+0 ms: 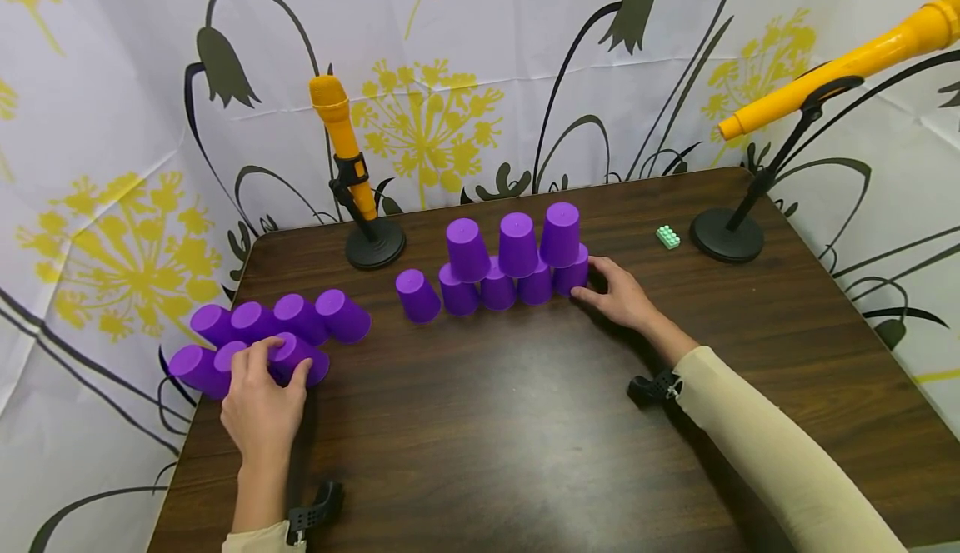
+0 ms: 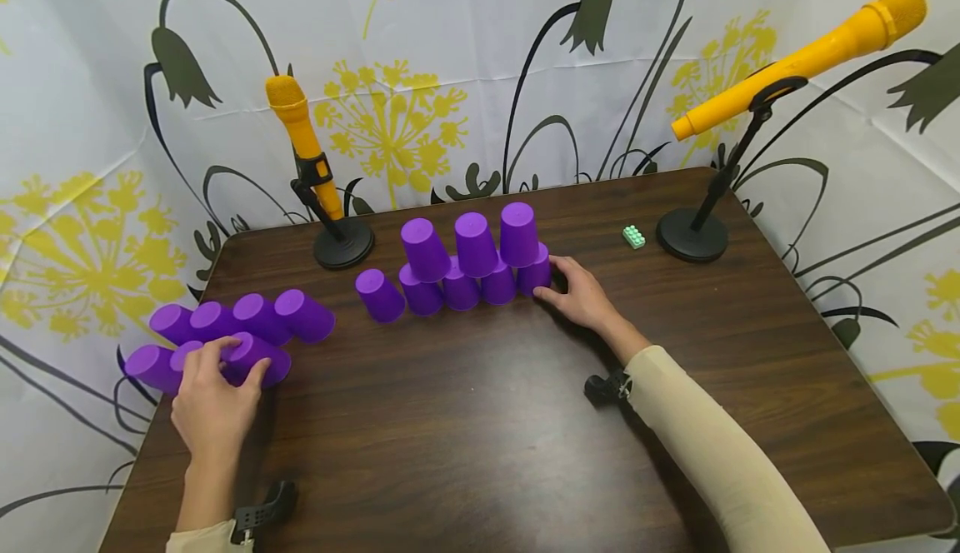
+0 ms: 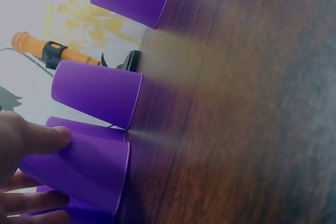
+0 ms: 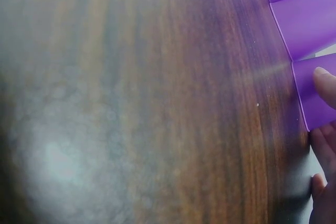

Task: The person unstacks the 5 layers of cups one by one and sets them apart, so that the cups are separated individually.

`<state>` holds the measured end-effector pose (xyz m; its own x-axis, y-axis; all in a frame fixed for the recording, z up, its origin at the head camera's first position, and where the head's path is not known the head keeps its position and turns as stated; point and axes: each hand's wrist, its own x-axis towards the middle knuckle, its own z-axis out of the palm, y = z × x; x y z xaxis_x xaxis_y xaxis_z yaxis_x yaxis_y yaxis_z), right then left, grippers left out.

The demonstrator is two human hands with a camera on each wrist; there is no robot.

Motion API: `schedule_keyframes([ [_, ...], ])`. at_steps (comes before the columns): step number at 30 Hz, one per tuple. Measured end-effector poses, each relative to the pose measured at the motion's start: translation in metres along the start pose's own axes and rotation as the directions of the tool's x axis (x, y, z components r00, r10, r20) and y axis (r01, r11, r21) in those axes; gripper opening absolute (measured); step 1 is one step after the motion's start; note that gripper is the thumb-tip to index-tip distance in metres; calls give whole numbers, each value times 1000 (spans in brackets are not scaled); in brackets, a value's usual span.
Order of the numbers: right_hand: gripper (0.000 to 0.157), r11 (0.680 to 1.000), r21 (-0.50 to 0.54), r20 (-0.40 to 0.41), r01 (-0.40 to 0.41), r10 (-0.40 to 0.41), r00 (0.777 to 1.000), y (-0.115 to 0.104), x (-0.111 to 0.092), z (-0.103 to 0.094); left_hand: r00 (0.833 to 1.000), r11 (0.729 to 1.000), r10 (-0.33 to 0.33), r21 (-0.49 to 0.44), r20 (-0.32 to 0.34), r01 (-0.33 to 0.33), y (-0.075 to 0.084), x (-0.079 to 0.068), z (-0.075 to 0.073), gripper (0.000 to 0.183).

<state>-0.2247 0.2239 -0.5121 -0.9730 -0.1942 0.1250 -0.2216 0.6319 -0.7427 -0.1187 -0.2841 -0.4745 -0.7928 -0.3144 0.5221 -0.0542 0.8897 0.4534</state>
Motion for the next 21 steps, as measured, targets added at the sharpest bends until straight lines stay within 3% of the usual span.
schedule_keyframes([
  [14,61,1000,7,5,-1,1,1000,0,0,0,1000,998,-15,57,25,14,0,1,-1,49],
  [21,61,1000,13,6,-7,7,1000,-1,0,-1,999,999,11,51,-49,-8,3,2,-9,47],
])
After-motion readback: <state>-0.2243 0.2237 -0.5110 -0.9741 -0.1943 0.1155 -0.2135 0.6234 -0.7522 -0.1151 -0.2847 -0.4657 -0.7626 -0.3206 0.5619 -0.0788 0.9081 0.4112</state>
